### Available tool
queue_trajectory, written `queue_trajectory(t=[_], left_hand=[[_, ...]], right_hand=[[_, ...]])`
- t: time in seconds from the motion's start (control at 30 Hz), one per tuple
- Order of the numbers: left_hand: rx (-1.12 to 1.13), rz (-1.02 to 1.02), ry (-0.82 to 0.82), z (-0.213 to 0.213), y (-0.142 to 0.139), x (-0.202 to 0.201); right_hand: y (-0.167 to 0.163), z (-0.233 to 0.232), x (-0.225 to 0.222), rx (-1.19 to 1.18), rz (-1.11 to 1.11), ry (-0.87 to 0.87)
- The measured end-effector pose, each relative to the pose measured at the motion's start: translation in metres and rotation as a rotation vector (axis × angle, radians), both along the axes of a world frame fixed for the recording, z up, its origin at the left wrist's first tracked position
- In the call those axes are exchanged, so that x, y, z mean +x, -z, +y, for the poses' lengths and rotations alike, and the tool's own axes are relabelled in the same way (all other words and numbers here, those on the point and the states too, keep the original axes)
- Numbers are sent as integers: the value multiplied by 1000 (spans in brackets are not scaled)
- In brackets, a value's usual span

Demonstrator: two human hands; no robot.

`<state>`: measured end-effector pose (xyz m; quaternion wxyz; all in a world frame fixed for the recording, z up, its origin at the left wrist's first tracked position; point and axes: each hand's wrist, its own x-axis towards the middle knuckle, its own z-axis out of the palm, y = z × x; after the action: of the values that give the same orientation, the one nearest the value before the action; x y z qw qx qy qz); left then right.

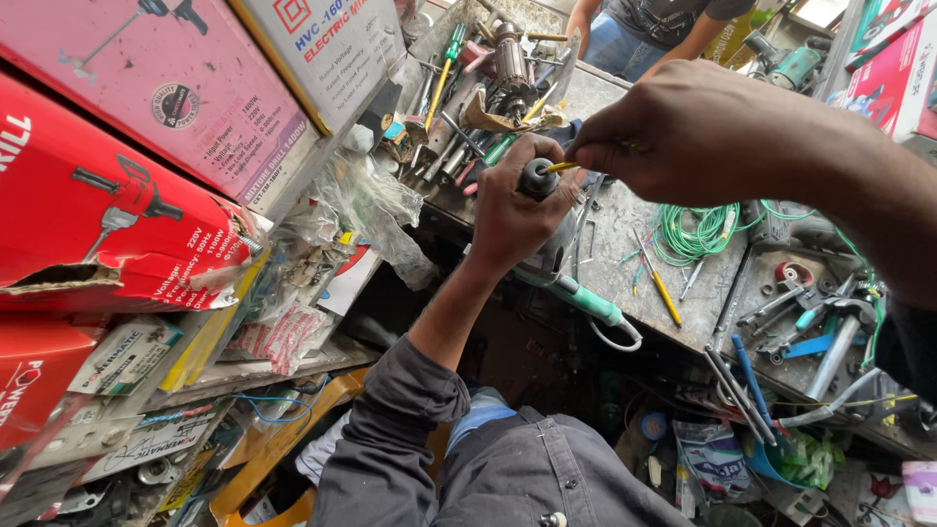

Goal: The person holds a power drill and works on its chuck, using a screwdriver to turn and loosen components inside the chuck, then picks up pliers and a wrench to grip and adjust parts of the drill. They repeatedly reposition the drill on the cluttered workbench while manipulating its parts by hand.

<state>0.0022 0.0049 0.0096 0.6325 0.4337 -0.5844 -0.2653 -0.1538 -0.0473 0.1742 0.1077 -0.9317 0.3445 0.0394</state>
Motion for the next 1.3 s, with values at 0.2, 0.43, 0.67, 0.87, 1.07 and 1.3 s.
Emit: queue_trajectory(t=[0.2, 0.43, 0.67, 0.87, 1.07, 1.3], left_hand=[[-90, -86, -66, 0, 1, 0], [-53, -32, -18, -2, -2, 0], [-72, -66, -4, -2, -2, 5], [-72, -112, 17, -8, 7, 9], [-141, -23, 260, -4, 4, 23], [-135, -68, 112, -5, 6, 16]], right_hand=[[28, -28, -13, 508, -221, 138], [30, -29, -10, 189, -89, 31], [77, -38, -30, 837, -535, 143], [167, -30, -56, 1154, -1041, 96], [183, -23, -57, 1195, -1155, 78], [183, -11, -60, 1018, -1041, 37]])
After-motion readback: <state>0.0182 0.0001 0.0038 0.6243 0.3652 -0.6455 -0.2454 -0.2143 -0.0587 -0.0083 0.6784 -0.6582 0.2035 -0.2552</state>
